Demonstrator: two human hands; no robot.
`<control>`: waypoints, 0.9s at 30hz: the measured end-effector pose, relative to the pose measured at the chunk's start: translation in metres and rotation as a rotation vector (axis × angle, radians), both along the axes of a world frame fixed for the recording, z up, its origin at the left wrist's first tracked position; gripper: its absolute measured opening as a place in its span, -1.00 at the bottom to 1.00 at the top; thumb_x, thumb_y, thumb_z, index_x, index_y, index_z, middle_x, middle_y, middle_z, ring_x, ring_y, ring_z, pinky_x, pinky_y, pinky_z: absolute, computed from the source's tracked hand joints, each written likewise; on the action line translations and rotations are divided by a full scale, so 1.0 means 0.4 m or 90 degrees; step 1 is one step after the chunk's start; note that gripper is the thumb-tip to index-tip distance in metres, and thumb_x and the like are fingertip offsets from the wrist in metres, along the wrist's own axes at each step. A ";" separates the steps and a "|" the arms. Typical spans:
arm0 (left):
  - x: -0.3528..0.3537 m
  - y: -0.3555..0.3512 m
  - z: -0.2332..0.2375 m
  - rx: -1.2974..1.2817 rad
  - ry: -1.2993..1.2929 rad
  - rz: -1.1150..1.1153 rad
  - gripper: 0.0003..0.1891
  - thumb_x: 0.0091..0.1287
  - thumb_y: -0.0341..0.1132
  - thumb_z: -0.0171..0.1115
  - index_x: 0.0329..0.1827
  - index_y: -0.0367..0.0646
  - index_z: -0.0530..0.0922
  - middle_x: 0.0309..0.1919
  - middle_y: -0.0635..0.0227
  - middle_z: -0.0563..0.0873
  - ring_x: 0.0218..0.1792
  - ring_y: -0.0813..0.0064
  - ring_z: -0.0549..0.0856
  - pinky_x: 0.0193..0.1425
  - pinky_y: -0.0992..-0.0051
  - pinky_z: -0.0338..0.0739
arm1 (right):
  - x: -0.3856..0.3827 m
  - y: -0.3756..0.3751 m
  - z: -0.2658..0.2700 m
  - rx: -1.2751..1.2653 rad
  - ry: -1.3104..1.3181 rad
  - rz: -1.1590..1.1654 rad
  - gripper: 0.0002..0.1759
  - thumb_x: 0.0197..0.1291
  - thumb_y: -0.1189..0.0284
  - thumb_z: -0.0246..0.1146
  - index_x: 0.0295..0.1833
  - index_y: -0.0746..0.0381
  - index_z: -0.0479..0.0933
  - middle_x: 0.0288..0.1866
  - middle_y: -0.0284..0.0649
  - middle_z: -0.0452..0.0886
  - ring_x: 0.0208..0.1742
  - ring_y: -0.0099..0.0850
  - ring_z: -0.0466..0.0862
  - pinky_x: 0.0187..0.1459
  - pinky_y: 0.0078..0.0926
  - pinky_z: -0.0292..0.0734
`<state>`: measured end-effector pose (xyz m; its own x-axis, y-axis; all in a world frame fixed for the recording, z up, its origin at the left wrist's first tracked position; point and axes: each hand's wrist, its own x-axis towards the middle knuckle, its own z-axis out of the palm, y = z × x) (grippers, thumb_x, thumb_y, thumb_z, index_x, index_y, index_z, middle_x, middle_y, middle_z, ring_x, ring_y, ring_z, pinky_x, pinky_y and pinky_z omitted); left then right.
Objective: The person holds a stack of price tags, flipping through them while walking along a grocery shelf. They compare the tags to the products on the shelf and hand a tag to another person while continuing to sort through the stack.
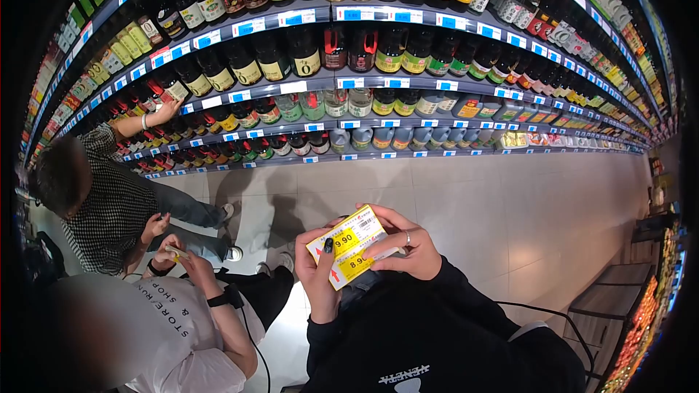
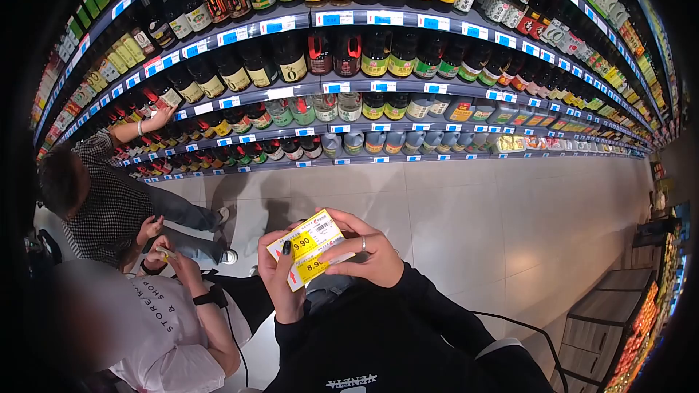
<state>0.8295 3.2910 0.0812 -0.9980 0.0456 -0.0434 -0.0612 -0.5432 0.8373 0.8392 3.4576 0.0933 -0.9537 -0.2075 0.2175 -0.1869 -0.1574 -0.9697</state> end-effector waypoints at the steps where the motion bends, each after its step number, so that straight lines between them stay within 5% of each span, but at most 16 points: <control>1: -0.002 0.000 0.002 -0.001 0.001 0.001 -0.73 0.16 -0.51 0.03 -0.05 -0.26 0.35 -0.02 -0.03 0.53 0.01 0.34 0.54 0.14 0.45 0.40 | 0.000 -0.001 0.001 -0.010 -0.006 0.004 -0.73 -0.19 0.58 0.44 -0.26 0.18 0.68 0.37 -0.04 0.19 0.36 -0.12 0.27 0.24 -0.32 0.28; 20: -0.010 0.004 0.013 0.020 0.009 0.000 -0.72 0.18 -0.47 0.07 -0.04 -0.24 0.35 -0.02 -0.01 0.53 -0.02 0.35 0.55 0.11 0.47 0.42 | -0.005 0.001 0.008 -0.002 0.006 0.005 -0.83 -0.10 0.61 0.40 -0.31 0.21 0.68 0.36 -0.08 0.19 0.27 -0.22 0.38 0.13 -0.45 0.38; 27: -0.010 0.004 0.014 0.010 0.003 -0.002 -0.72 0.18 -0.46 0.07 -0.04 -0.25 0.34 -0.02 -0.01 0.53 -0.02 0.34 0.55 0.11 0.46 0.42 | 0.000 0.000 0.006 -0.012 0.000 -0.022 -0.79 -0.17 0.58 0.44 -0.31 0.22 0.69 0.34 -0.02 0.23 0.30 -0.17 0.35 0.23 -0.34 0.30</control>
